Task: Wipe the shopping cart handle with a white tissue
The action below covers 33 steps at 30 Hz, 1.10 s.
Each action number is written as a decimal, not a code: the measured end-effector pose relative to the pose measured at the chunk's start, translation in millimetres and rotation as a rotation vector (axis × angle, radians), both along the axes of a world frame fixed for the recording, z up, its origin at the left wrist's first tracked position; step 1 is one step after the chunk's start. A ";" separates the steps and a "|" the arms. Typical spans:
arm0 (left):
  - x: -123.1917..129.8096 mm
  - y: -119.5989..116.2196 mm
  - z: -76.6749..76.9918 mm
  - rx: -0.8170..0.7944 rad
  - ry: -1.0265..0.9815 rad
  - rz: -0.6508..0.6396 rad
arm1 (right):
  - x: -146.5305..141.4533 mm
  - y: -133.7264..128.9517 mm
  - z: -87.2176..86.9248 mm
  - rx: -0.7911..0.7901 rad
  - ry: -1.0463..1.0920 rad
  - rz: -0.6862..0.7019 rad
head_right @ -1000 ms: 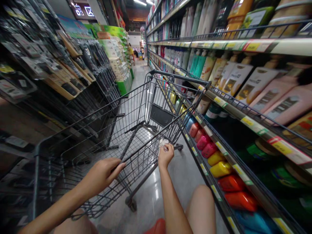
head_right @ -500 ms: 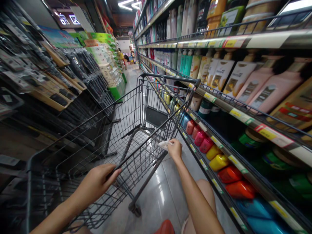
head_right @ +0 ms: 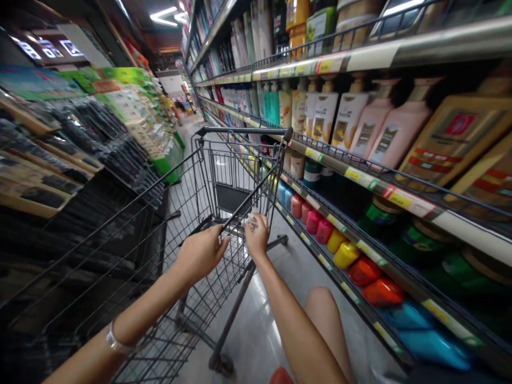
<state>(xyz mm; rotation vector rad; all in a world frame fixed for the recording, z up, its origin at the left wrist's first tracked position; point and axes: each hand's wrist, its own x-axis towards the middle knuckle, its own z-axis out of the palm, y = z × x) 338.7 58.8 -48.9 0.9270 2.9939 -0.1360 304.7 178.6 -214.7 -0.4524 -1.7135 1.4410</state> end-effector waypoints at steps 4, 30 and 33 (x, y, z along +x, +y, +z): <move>-14.7 1.9 -11.3 -0.085 0.012 -0.024 | 3.4 -9.2 -22.5 -0.025 -0.044 0.024; -17.2 -12.8 -15.3 0.010 -0.011 -0.016 | 40.4 22.8 -35.9 0.245 -0.228 0.293; -18.1 -13.1 -15.5 0.022 -0.018 -0.013 | 56.1 18.9 -54.3 0.191 -0.253 0.205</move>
